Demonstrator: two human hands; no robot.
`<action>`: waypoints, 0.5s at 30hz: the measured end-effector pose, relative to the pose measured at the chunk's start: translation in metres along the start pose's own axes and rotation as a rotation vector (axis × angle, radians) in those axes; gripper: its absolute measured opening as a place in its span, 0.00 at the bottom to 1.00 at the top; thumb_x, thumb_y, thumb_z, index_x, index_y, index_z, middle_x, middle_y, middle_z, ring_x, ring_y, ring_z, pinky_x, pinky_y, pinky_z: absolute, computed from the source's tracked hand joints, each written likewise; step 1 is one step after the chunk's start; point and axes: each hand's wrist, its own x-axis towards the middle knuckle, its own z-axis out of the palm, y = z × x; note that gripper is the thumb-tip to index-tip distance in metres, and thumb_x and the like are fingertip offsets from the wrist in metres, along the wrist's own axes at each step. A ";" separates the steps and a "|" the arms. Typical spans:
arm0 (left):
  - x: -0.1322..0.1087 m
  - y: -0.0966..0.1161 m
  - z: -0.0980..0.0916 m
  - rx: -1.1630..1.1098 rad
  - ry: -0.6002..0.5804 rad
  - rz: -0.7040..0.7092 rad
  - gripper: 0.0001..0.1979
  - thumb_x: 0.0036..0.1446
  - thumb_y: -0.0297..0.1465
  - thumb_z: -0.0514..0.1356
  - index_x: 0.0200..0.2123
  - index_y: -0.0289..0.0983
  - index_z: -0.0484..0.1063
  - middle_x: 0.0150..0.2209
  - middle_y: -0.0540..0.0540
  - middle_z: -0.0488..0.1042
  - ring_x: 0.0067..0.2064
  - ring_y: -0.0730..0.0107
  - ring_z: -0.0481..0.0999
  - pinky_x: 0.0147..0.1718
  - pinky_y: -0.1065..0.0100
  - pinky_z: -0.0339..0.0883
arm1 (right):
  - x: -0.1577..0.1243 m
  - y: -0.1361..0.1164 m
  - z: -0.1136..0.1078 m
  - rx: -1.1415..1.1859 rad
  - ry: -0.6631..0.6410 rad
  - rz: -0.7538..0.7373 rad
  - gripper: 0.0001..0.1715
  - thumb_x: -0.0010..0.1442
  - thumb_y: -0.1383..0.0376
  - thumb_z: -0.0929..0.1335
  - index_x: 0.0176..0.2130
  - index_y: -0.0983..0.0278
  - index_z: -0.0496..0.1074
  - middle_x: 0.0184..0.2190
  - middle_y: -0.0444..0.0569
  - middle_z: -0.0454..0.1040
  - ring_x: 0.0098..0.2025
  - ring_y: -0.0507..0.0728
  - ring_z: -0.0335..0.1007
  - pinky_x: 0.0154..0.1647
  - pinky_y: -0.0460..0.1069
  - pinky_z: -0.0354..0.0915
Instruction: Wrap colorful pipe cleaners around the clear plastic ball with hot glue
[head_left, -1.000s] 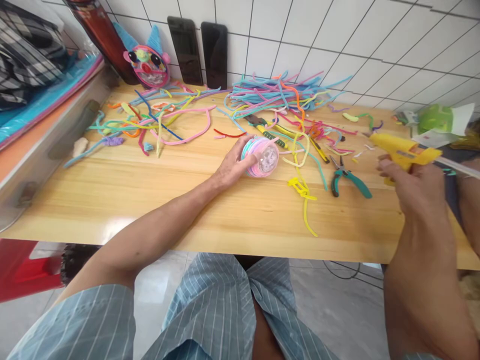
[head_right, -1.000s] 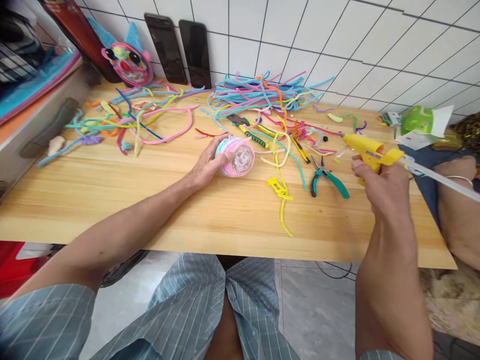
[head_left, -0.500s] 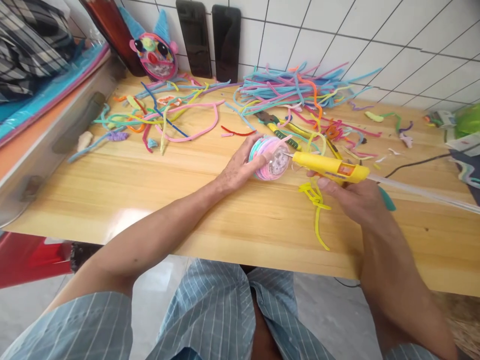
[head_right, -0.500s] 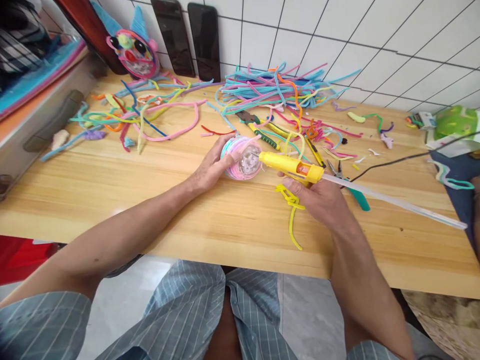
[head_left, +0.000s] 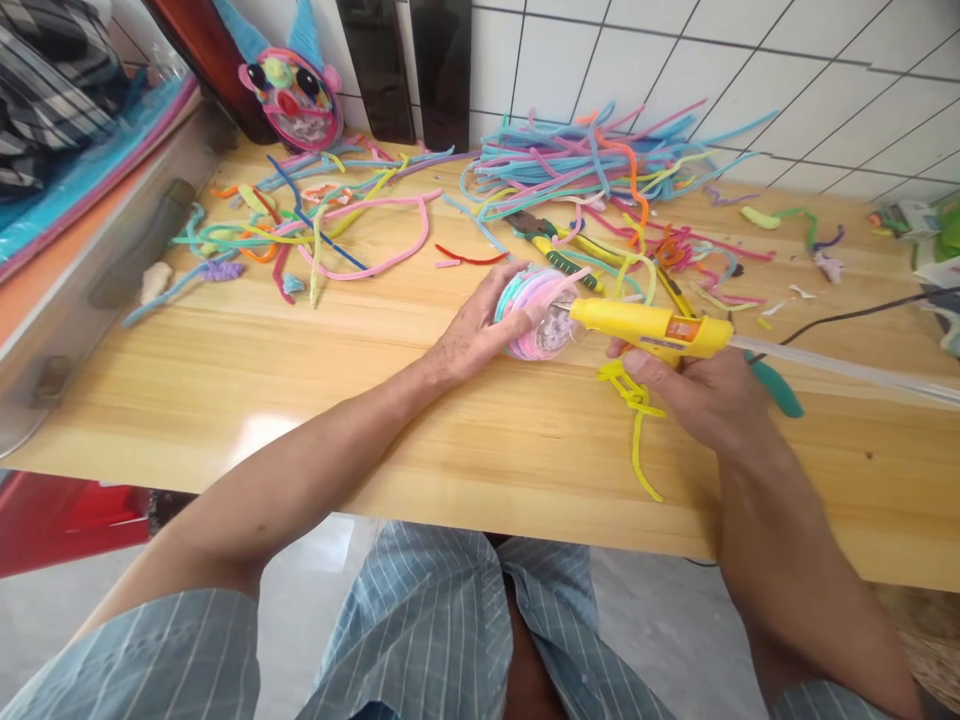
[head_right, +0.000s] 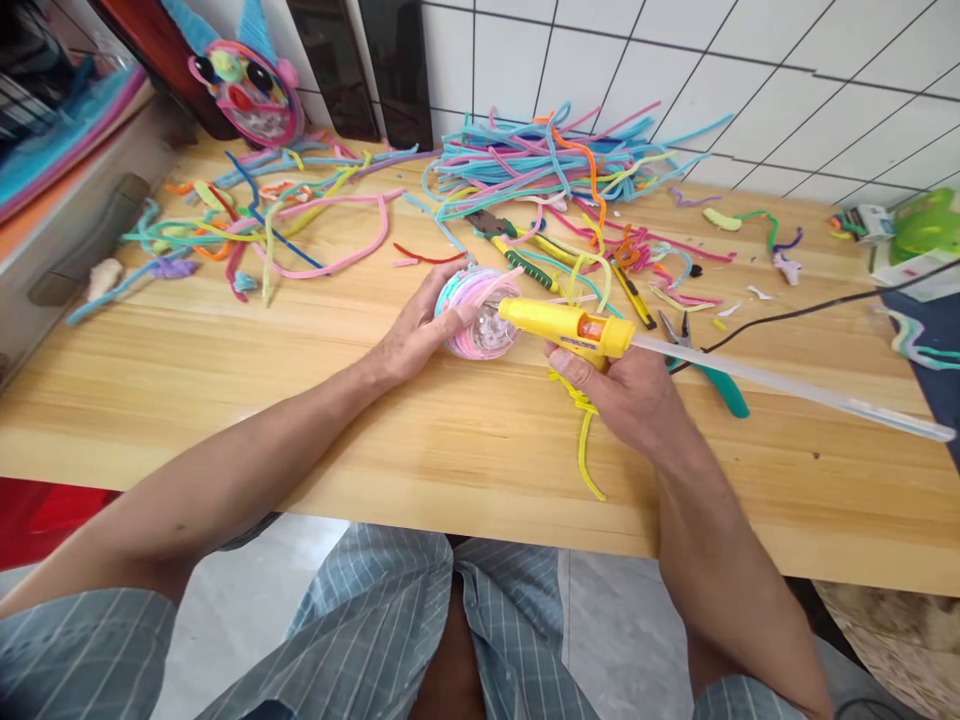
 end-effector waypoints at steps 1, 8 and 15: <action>0.000 -0.001 0.000 -0.003 -0.006 0.003 0.45 0.64 0.68 0.62 0.69 0.43 0.66 0.69 0.40 0.75 0.70 0.46 0.76 0.72 0.50 0.69 | 0.000 0.000 0.001 0.002 -0.002 -0.026 0.16 0.65 0.49 0.75 0.41 0.57 0.84 0.41 0.49 0.87 0.47 0.64 0.85 0.57 0.62 0.81; -0.001 0.000 0.000 0.002 0.015 -0.002 0.44 0.64 0.68 0.63 0.69 0.43 0.67 0.69 0.39 0.74 0.70 0.44 0.76 0.74 0.46 0.69 | 0.001 0.001 0.004 0.007 0.054 -0.038 0.15 0.65 0.46 0.76 0.41 0.52 0.83 0.37 0.46 0.86 0.43 0.65 0.85 0.53 0.63 0.82; 0.000 -0.001 0.000 -0.005 0.012 0.001 0.44 0.63 0.69 0.63 0.68 0.44 0.67 0.68 0.40 0.75 0.68 0.45 0.77 0.72 0.47 0.70 | -0.002 0.002 0.005 -0.001 0.033 -0.042 0.18 0.65 0.42 0.76 0.40 0.52 0.83 0.39 0.47 0.87 0.43 0.66 0.84 0.52 0.64 0.81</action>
